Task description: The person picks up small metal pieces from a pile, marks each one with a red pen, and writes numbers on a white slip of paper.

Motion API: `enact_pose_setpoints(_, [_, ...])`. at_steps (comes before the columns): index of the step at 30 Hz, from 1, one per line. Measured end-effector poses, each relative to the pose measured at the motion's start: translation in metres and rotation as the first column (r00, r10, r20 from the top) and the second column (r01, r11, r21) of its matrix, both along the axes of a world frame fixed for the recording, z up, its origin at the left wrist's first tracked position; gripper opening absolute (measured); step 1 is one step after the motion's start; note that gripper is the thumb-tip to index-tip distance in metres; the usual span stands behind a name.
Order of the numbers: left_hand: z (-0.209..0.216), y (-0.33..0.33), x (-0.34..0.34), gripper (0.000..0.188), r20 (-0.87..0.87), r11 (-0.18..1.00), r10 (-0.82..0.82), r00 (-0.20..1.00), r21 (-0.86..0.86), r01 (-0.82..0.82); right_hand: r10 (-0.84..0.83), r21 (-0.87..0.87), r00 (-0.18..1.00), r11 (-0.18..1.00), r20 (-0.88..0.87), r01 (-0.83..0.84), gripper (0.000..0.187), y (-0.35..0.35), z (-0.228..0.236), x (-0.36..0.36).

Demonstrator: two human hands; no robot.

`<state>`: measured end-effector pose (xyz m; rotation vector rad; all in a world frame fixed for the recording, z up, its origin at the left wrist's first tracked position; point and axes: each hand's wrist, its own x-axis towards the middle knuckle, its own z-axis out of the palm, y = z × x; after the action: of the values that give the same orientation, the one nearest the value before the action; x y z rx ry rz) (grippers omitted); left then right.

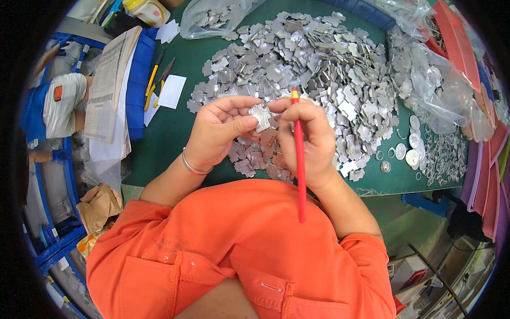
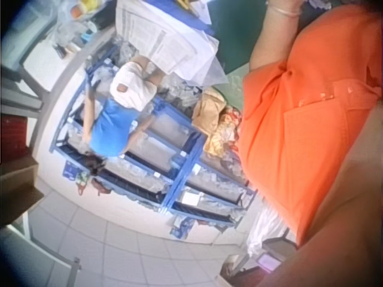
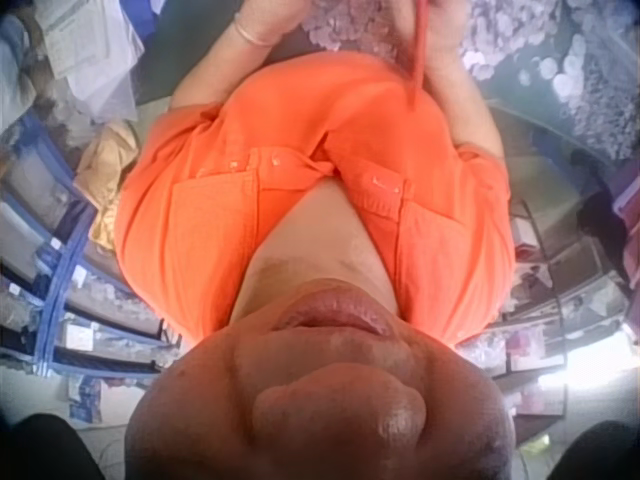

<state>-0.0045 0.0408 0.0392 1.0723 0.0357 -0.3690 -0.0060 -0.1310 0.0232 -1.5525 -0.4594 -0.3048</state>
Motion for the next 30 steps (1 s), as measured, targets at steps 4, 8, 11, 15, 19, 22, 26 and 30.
enact_pose_setpoints(4, [-0.003, 0.0, -0.001, 0.027, 0.104, 0.995, 0.052, 0.993, 0.081, -0.061, 0.02, 0.19, 0.956, 0.981, -0.294, 0.038, 0.023, -0.001, 0.005, -0.005])
enact_pose_setpoints(8, [-0.006, -0.004, -0.006, 0.021, 0.279, 0.966, 0.102, 0.955, 0.2, -0.161, 0.15, 0.248, 0.954, 0.965, -0.26, -0.084, 0.025, -0.003, 0.0, -0.009])
enact_pose_setpoints(11, [-0.007, -0.006, -0.009, 0.016, 0.421, 0.92, 0.126, 0.898, 0.288, -0.264, 0.171, 0.261, 0.959, 0.959, -0.225, -0.11, 0.026, -0.004, 0.0, -0.009])
enact_pose_setpoints(15, [-0.013, -0.002, -0.009, 0.02, 0.688, 0.868, 0.0, 0.726, 0.361, -0.342, 0.127, 0.24, 0.948, 0.969, -0.291, -0.057, 0.024, -0.004, 0.004, -0.012])
enact_pose_setpoints(19, [-0.004, -0.004, -0.011, 0.018, 0.805, 0.792, -0.022, 0.593, 0.376, -0.481, 0.182, 0.301, 0.855, 0.953, -0.486, -0.032, 0.023, -0.005, 0.016, -0.014])
enact_pose_setpoints(22, [-0.002, -0.005, -0.011, 0.016, 0.825, 0.782, -0.02, 0.565, 0.365, -0.505, 0.235, 0.398, 0.883, 0.915, -0.406, -0.061, 0.023, -0.003, 0.012, -0.016])
enact_pose_setpoints(26, [-0.004, -0.013, -0.014, 0.015, 0.48, 0.938, 0.172, 0.86, 0.188, -0.292, 0.191, 0.368, 0.897, 0.929, -0.398, -0.034, 0.023, -0.007, 0.013, -0.018])
enact_pose_setpoints(30, [0.003, -0.009, -0.017, 0.019, 0.287, 0.953, 0.016, 0.958, 0.287, -0.102, 0.105, 0.23, 0.985, 0.971, -0.14, -0.071, 0.023, -0.009, 0.001, -0.019])
